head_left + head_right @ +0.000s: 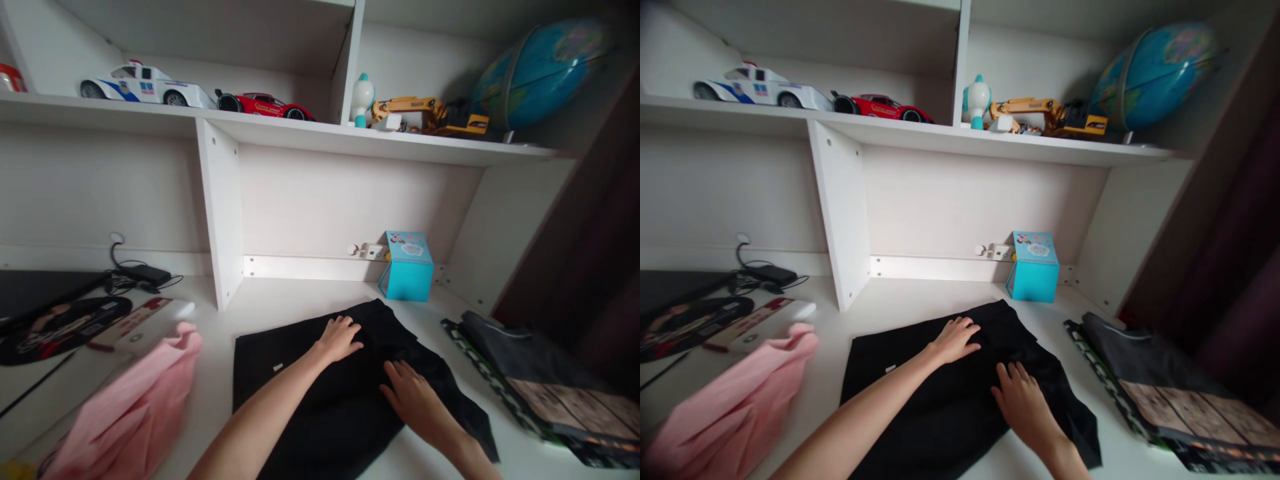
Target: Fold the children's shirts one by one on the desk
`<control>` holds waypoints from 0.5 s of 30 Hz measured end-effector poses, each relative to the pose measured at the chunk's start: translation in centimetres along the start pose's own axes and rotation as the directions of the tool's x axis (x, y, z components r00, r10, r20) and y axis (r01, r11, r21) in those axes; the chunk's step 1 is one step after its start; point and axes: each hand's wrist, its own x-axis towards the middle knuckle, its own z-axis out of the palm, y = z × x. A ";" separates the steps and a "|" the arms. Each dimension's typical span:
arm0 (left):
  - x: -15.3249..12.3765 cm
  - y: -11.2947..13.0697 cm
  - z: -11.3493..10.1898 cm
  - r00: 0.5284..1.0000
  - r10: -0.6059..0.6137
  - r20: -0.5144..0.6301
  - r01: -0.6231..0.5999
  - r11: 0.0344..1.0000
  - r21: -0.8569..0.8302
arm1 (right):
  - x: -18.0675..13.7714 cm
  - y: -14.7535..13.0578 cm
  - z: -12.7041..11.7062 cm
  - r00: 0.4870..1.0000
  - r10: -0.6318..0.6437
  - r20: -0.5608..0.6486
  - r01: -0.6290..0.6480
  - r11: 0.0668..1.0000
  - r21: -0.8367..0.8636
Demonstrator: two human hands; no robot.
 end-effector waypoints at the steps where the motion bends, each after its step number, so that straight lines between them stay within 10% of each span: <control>1: 0.7 0.1 0.4 1.000 -0.017 -0.003 0.017 1.000 0.003 | -0.3 0.0 0.5 0.999 -0.023 -0.036 0.023 1.000 0.008; 10: 3.7 -0.4 -0.5 0.971 -0.238 -0.030 0.230 0.958 -0.172 | -1.4 1.0 0.5 0.997 -0.045 -0.066 0.058 0.977 0.203; 15: 2.0 -7.9 -6.0 0.776 -0.615 -0.138 0.559 0.773 -0.300 | -1.6 3.0 -1.1 0.985 -0.115 0.129 0.067 0.943 0.325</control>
